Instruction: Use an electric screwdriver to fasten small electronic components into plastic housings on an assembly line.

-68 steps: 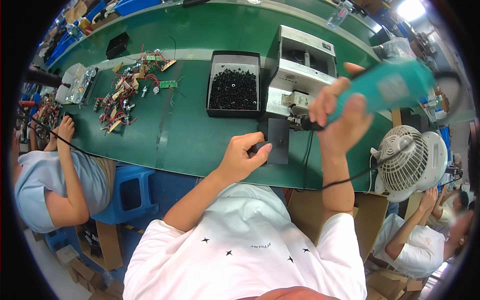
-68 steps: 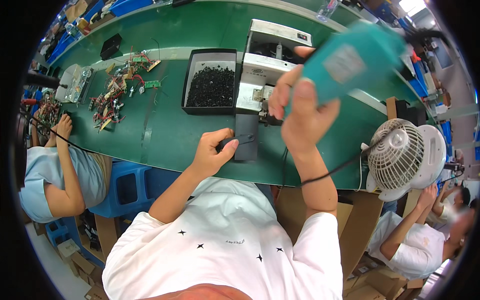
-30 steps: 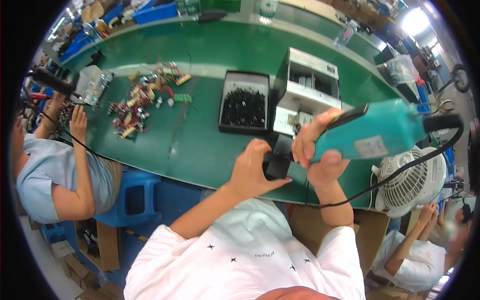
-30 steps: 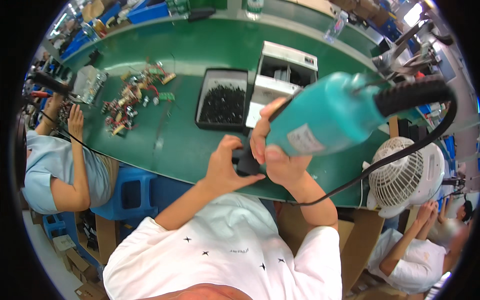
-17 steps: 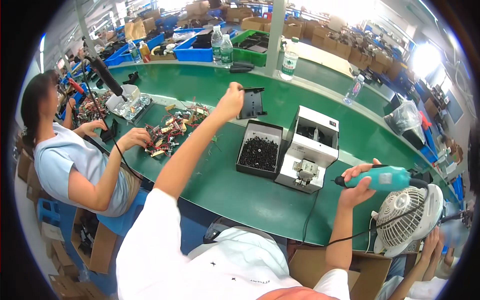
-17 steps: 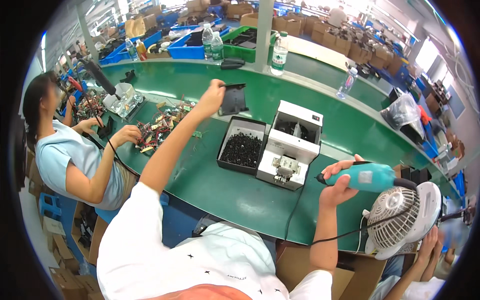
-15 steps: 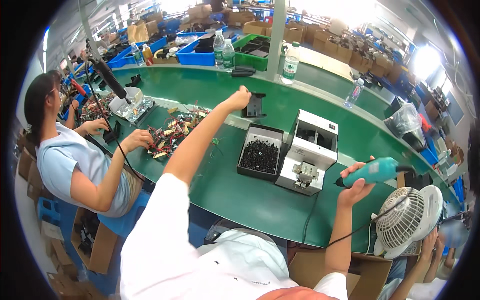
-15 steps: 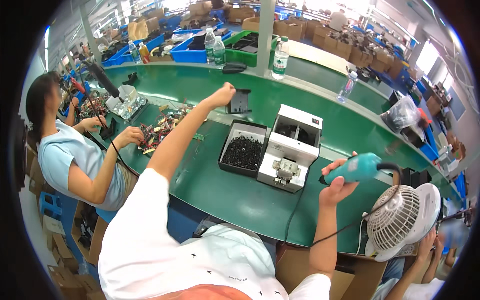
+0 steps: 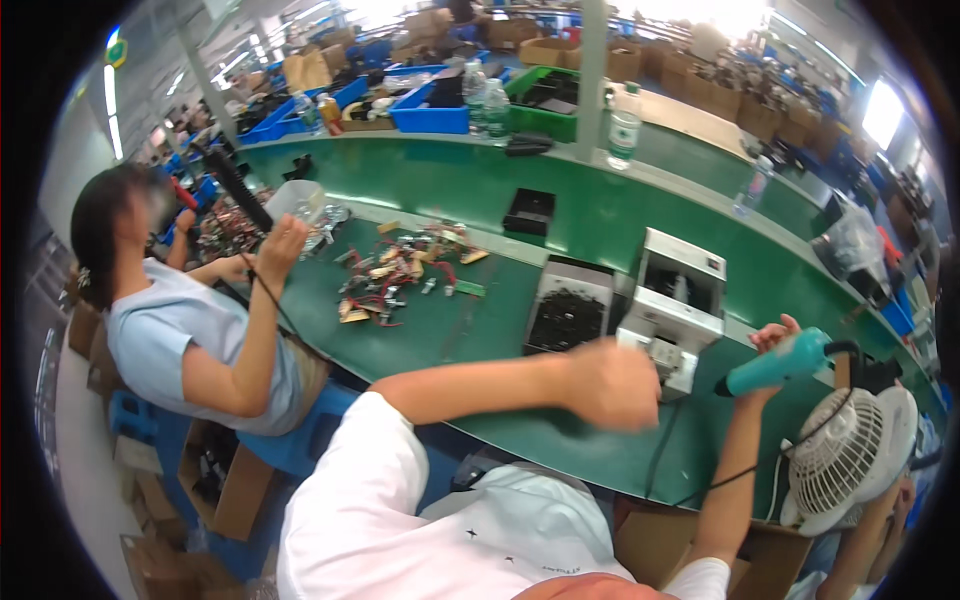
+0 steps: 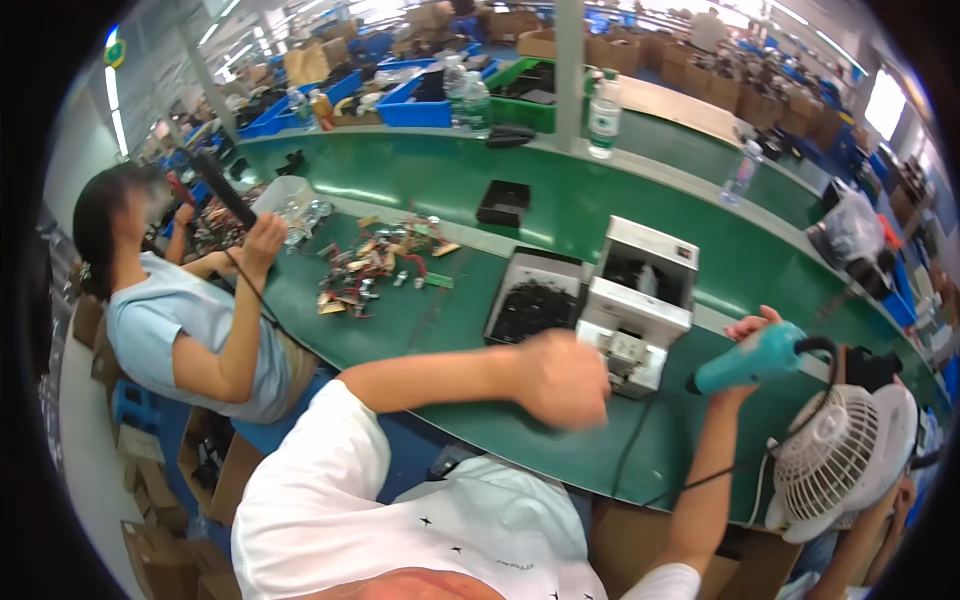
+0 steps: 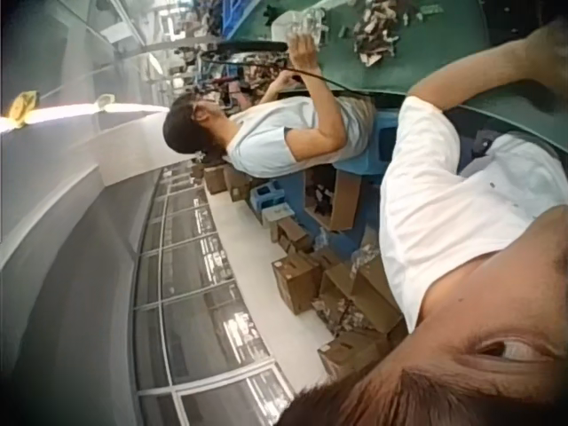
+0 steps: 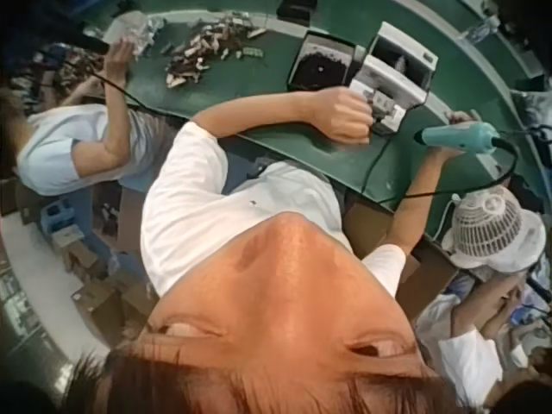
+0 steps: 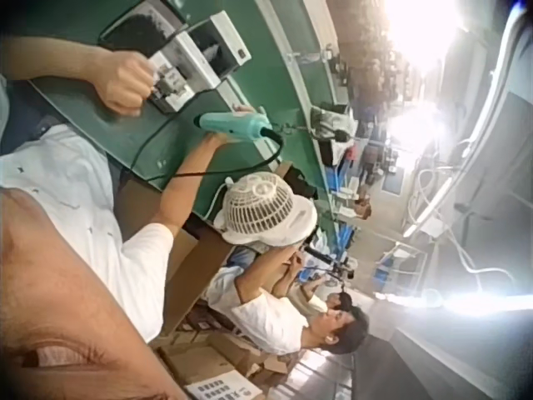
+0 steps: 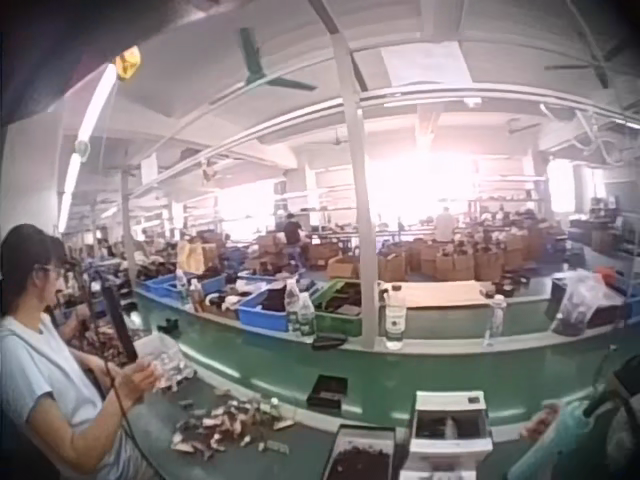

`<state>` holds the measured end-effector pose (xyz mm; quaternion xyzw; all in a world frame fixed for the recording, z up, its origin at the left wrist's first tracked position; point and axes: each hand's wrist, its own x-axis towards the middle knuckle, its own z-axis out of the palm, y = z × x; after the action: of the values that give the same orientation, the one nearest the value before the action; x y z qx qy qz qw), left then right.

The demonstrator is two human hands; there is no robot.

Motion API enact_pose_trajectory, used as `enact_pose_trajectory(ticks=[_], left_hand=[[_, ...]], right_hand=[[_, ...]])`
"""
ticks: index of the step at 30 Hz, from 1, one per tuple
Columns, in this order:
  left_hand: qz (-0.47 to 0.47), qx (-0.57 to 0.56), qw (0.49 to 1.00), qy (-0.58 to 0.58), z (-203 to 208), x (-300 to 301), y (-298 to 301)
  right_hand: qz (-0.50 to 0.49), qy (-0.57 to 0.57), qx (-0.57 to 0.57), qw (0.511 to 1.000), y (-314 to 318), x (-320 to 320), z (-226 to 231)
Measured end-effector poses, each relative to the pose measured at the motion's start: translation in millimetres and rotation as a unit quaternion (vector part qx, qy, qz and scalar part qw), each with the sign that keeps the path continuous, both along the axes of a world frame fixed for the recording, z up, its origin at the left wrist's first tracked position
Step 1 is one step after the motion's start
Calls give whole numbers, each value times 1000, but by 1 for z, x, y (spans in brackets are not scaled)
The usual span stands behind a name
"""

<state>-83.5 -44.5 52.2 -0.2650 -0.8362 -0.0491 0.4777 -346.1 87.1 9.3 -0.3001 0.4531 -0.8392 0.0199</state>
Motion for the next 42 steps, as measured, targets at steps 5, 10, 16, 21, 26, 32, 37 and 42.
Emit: enact_pose_trajectory(ticks=[5, 10, 16, 21, 26, 32, 37, 42], left_hand=[[-224, 38, 972, -54, -74, -16, 59], [-209, 70, 975, -42, -86, -18, 64], [-170, 166, 971, -16, -26, -2, 53], [-162, 379, 911, 14, 103, 14, 20], [-286, 501, 816, -18, 116, 35, 85], [-251, 506, 822, 75, 81, 34, -12], [-227, 467, 835, 182, 28, 65, -26], [-166, 457, 854, 186, 85, 40, -44]], right_hand=[[24, 44, 291, 955, -31, -61, -2], [-62, 138, 372, 916, -24, -77, -53], [-167, 203, 470, 843, -8, -47, -67], [-186, 89, 570, 795, -38, -26, -48], [-185, 213, 487, 827, -39, -49, -59], [-199, 260, 515, 792, -35, -53, -63], [-277, 390, 386, 789, 21, -58, -86], [-169, 201, 530, 806, -26, -1, -35]])
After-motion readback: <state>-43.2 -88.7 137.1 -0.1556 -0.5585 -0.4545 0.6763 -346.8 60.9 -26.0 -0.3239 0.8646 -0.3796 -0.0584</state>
